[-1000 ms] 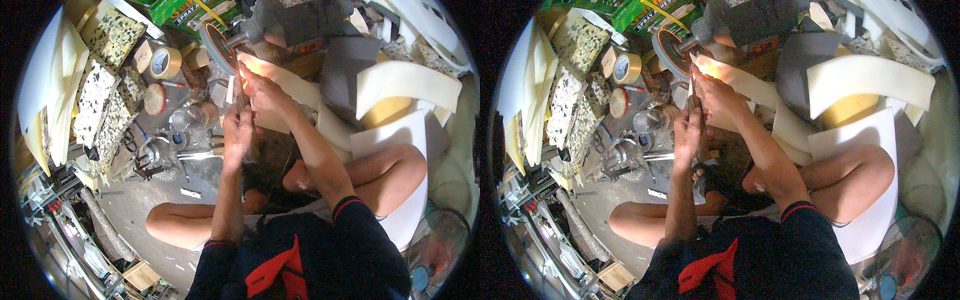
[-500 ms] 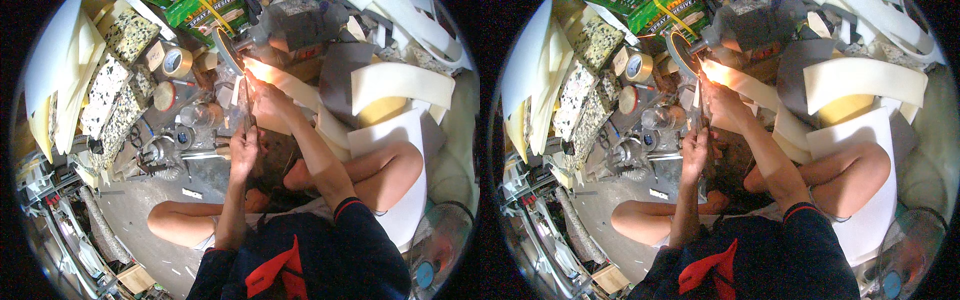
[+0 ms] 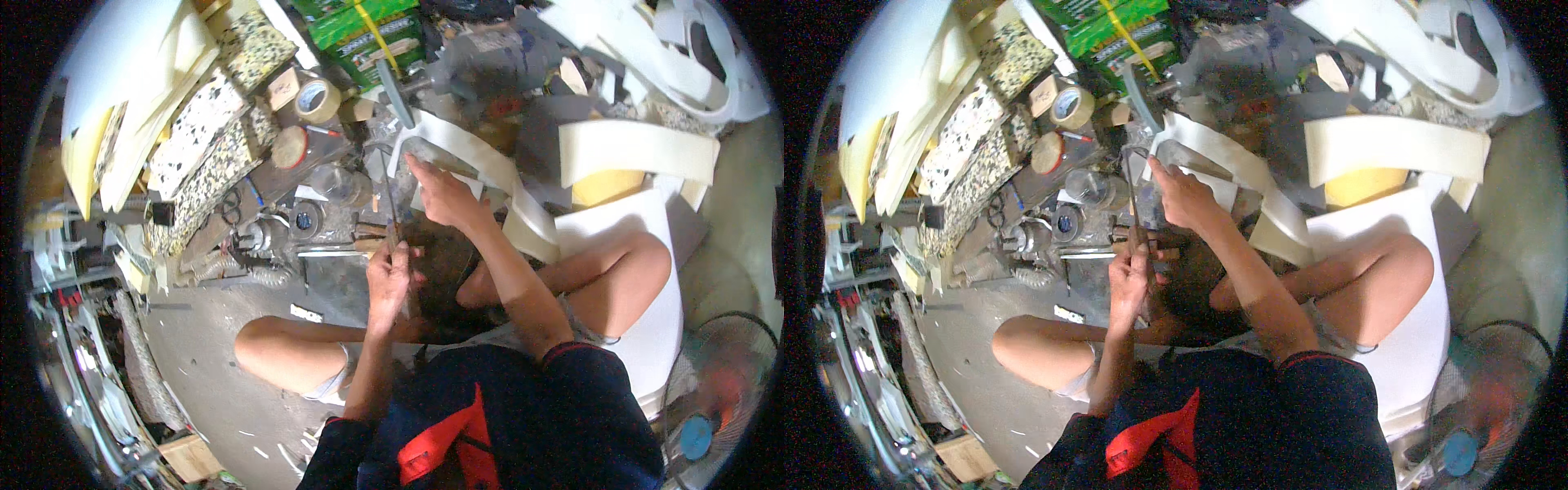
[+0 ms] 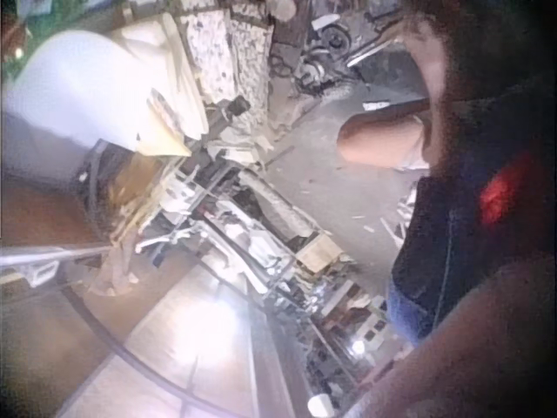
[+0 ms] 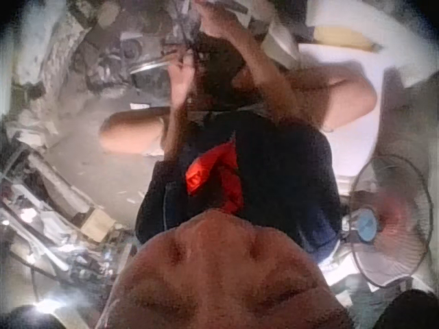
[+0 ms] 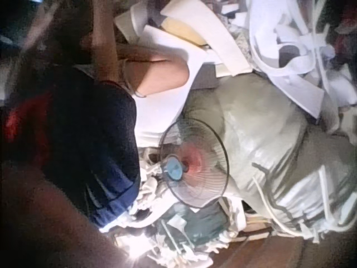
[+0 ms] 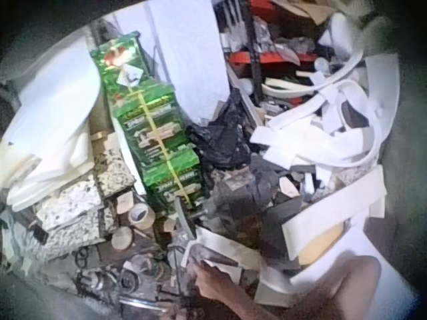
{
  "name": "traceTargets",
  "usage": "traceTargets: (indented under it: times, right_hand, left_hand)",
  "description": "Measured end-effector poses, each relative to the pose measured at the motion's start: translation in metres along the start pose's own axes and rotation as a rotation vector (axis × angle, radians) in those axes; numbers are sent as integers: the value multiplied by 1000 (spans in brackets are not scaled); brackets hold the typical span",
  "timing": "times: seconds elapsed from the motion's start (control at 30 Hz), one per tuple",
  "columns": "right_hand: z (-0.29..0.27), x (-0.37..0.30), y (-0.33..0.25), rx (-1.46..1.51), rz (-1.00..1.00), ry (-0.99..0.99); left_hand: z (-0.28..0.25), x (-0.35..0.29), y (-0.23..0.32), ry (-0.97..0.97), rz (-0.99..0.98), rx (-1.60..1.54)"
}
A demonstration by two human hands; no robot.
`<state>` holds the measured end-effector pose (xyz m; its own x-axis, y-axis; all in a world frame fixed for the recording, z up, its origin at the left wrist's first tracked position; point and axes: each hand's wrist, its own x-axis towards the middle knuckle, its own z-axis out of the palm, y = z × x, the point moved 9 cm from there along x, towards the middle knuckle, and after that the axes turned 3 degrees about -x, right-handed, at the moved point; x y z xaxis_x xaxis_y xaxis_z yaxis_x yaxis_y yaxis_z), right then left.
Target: The person sits on the floor in a workshop and uses a bench grinder to sharpen a metal rod. They repeatedly press the rod against the spinning grinding wheel, generating sparks, and periodically lift the rod to inspect the edge before continuing.
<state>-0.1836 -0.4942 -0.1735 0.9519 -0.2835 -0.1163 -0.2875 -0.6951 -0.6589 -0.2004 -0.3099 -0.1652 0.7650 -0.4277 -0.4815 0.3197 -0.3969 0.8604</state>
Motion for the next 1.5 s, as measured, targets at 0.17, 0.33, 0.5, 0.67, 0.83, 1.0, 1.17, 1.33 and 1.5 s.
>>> traceTargets:
  times: [0.17, 0.33, 0.5, 0.67, 0.83, 1.0, 1.17, 1.33, 1.5]
  right_hand:
    - [-28, -45, -63, 425, -154, 40]
    - [-22, -70, -126, 789, -201, -24]
    - [-11, -61, -122, 738, -194, 32]
    - [-63, -80, -160, 551, -390, -4]
    - [-78, -92, -177, 379, -459, 15]
    - [-92, -98, -183, 225, -473, 4]
    - [-98, -102, -189, 183, -498, 23]
    - [-100, -105, -193, 160, -457, -23]
    - [-97, -105, -191, 190, -446, -50]
  left_hand:
    - [-37, -23, 57, 332, 322, 65]
    - [-46, -40, 89, 520, 481, -253]
    - [-86, -56, 112, 661, 782, -166]
    - [-147, -73, 183, 441, 818, -542]
    - [-170, -90, 210, 331, 792, -627]
    - [-176, -92, 198, 399, 738, -610]
    - [-178, -93, 193, 442, 758, -616]
    - [-178, -91, 188, 439, 731, -633]
    - [-178, -88, 183, 437, 734, -653]
